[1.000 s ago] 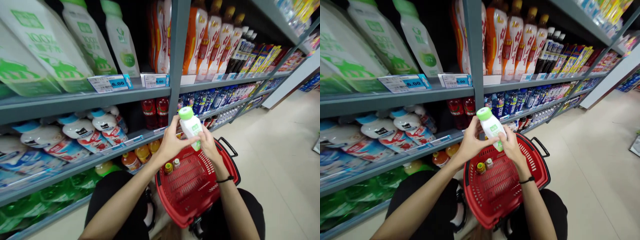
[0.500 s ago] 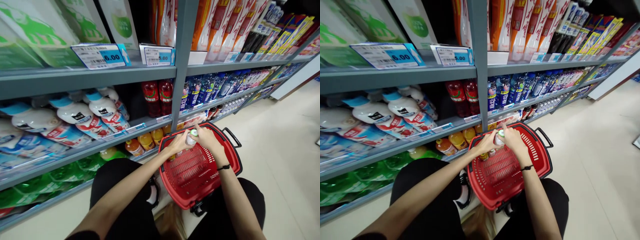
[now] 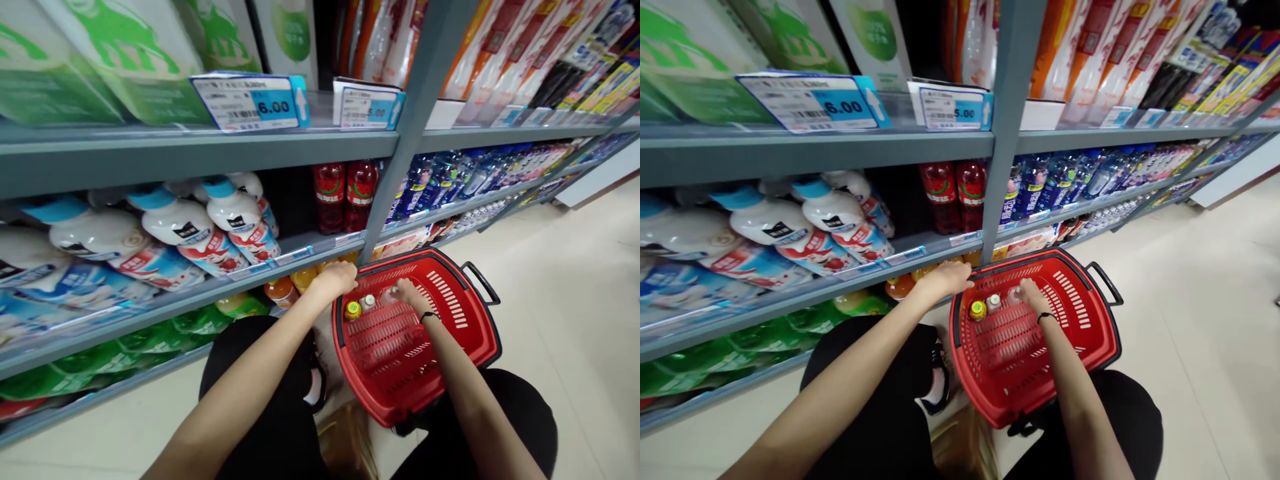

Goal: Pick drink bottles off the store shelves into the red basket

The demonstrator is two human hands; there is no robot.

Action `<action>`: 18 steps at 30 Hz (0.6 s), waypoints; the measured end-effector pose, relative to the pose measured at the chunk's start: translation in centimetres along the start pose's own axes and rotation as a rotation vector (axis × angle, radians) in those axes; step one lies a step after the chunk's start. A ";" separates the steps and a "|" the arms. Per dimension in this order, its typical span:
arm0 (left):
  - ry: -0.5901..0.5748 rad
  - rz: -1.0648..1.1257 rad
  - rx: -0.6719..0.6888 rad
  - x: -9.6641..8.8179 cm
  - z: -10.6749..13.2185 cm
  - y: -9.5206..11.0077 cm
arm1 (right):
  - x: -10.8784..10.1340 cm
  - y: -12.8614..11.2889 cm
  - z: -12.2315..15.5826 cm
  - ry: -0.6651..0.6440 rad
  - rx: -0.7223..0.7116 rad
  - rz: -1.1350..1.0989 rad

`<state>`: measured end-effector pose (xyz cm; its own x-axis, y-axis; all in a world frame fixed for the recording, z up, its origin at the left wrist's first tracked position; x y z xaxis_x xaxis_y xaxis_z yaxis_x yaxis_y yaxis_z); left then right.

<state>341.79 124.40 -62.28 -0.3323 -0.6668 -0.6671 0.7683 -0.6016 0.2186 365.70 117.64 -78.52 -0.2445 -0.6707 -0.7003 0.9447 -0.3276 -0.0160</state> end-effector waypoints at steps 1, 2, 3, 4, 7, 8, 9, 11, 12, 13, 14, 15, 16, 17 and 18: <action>0.010 0.006 -0.017 -0.2 0.1 -0.1 | 0.5 -0.4 -0.8 -0.015 0.011 -0.004; 0.011 0.014 -0.022 -0.2 0.2 -0.1 | 0.9 -0.8 -1.6 -0.028 0.019 -0.010; 0.010 0.023 -0.019 -0.3 0.3 0.0 | 1.3 -1.2 -2.2 -0.038 0.024 -0.017; 0.013 0.032 -0.009 -0.2 0.3 0.1 | 1.6 -1.6 -2.8 -0.046 0.028 -0.025; 0.061 0.055 0.036 -0.1 0.4 0.5 | 2.5 -3.0 -4.0 -0.059 0.028 -0.055; 0.079 0.062 0.054 0.0 0.5 0.6 | 2.7 -3.4 -4.3 -0.060 0.027 -0.065; 0.094 0.069 0.070 0.1 0.5 0.7 | 2.8 -3.8 -4.6 -0.059 0.025 -0.074; 0.111 0.085 0.092 0.3 0.3 0.8 | 2.9 -4.5 -4.8 -0.056 0.024 -0.090; 0.118 0.091 0.096 0.4 0.2 0.9 | 2.9 -4.7 -4.8 -0.053 0.024 -0.097; 0.125 0.095 0.097 0.5 0.0 0.9 | 2.9 -4.9 -4.7 -0.049 0.026 -0.103; 0.132 0.098 0.098 0.6 -0.1 1.0 | 2.9 -5.1 -4.5 -0.044 0.027 -0.108; 0.135 0.099 0.098 0.6 -0.3 1.1 | 2.9 -5.2 -4.1 -0.038 0.027 -0.113; 0.135 0.098 0.100 0.7 -0.5 1.2 | 2.9 -5.3 -3.6 -0.027 0.027 -0.117; 0.134 0.096 0.100 0.7 -0.6 1.3 | 2.9 -5.4 -3.0 -0.012 0.024 -0.120; 0.130 0.093 0.099 0.7 -0.7 1.4 | 2.9 -5.6 -2.3 0.011 0.017 -0.121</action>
<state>343.00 123.43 -62.97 -0.1836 -0.6628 -0.7259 0.7330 -0.5844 0.3482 360.19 119.07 -82.06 -0.3540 -0.6185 -0.7016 0.9046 -0.4169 -0.0889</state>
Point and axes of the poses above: each hand's wrist, its own z-axis away from the middle knuckle, its own x-axis out of the palm, y = z × x, the point moved 2 cm from there along -z, towards the middle knuckle, and after that the axes turned 15 degrees about -y, right-handed, at the moved point
